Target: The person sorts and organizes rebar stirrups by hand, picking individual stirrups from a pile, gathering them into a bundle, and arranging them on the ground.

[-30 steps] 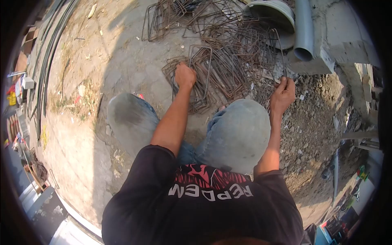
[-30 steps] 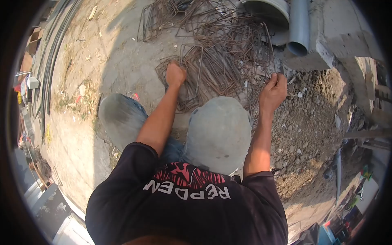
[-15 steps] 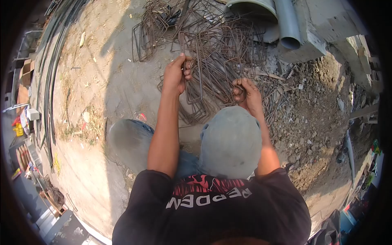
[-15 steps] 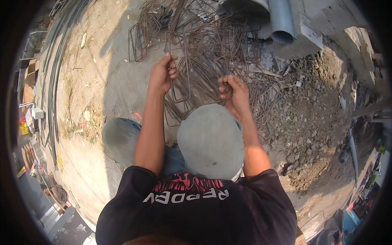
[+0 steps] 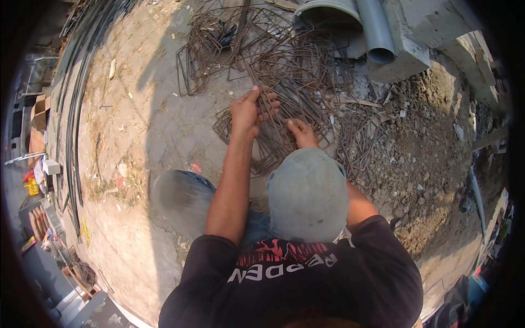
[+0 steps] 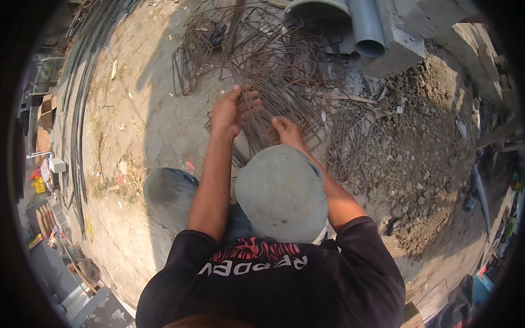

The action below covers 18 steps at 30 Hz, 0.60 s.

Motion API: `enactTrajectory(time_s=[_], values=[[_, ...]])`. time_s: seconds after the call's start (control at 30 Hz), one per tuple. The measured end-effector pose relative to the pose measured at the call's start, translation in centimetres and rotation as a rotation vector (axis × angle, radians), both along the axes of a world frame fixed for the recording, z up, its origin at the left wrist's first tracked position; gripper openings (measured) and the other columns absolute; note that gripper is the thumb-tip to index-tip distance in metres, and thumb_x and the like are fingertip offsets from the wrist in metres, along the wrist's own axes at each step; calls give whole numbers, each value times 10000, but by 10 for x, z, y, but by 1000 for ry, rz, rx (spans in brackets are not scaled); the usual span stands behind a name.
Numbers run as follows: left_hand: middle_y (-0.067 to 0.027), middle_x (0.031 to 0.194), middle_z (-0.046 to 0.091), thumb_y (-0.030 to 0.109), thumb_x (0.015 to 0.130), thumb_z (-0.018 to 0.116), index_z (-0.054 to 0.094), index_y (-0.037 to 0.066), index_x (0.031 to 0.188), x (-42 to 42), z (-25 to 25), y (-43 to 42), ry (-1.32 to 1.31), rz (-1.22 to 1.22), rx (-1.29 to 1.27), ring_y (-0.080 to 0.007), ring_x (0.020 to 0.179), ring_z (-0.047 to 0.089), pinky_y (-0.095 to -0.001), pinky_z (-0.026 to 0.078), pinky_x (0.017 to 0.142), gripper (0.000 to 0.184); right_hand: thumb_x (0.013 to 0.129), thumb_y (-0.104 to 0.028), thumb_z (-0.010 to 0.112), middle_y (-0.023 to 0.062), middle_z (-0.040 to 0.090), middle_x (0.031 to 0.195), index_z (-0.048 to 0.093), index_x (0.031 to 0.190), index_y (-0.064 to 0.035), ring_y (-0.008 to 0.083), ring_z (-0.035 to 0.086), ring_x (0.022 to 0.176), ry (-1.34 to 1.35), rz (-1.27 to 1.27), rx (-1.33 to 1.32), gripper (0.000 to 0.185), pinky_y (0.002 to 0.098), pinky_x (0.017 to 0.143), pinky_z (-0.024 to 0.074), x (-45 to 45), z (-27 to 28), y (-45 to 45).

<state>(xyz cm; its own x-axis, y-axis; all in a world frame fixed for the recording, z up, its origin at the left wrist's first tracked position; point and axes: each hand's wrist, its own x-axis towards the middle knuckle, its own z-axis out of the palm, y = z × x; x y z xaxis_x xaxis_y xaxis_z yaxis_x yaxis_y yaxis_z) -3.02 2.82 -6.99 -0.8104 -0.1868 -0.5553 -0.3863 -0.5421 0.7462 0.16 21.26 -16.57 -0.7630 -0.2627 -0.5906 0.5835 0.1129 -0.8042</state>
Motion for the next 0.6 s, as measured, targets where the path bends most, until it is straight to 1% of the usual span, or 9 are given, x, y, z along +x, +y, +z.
enactTrajectory(time_s=[0.03,0.1,0.2,0.23,0.3,0.33,0.4,0.47,0.6], values=[[-163,1067,726,334,1050,547,618,-24,1246,1,-1,1,0,-33,-1,-279,871,738,-404,600,756,414,1028,-397,588,126,650,1176,601,1283,-32,231,680,931,87,-51,15,446,398,803,564,1,6,-5],[-165,1073,723,327,1052,544,616,-23,1249,3,0,9,-12,-45,-52,-276,881,737,-400,600,754,408,1022,-415,589,152,628,1229,577,1331,-21,261,671,1005,257,-155,49,501,402,874,547,4,20,-9],[-157,1004,730,299,1052,547,637,-38,1183,3,-2,22,4,-7,-42,-253,807,743,-373,620,681,373,1010,-407,602,190,580,1311,558,1354,-26,281,645,1091,593,-4,296,516,402,921,525,0,30,-1],[-153,967,735,287,1052,548,648,-46,1149,3,-3,25,15,14,-26,-242,767,746,-361,629,646,362,999,-392,618,184,605,1270,571,1345,-28,270,653,1058,743,33,369,504,389,904,525,-1,36,1],[-155,961,732,277,1051,550,647,-58,1144,3,-5,28,23,12,-38,-243,763,744,-366,632,649,361,979,-360,649,173,655,1187,596,1326,-31,247,670,992,1040,111,514,482,363,869,526,-4,54,6],[-156,957,731,272,1051,551,646,-64,1142,4,-4,30,28,10,-43,-243,760,743,-368,633,650,361,979,-325,658,141,670,1146,623,1284,-31,214,661,989,808,175,434,425,349,866,520,-8,69,7],[-176,1040,720,288,1055,535,621,-67,1204,5,-3,31,2,-34,-56,-268,847,739,-392,617,727,395,981,-253,678,76,699,1064,678,1199,-31,146,641,982,348,280,268,312,320,859,509,-17,92,6],[-187,1084,715,292,1054,533,615,-71,1228,2,-2,32,-4,-48,-63,-281,893,736,-398,609,765,411,961,-190,703,44,710,987,688,1160,-3,118,638,875,331,150,112,274,300,792,510,-19,59,5],[-189,1051,728,274,1045,556,646,-80,1191,4,-9,32,12,-11,-140,-271,883,737,-375,604,764,393,952,-149,719,26,704,947,689,1127,39,90,619,771,273,-68,-151,259,278,668,505,-12,55,-6]])
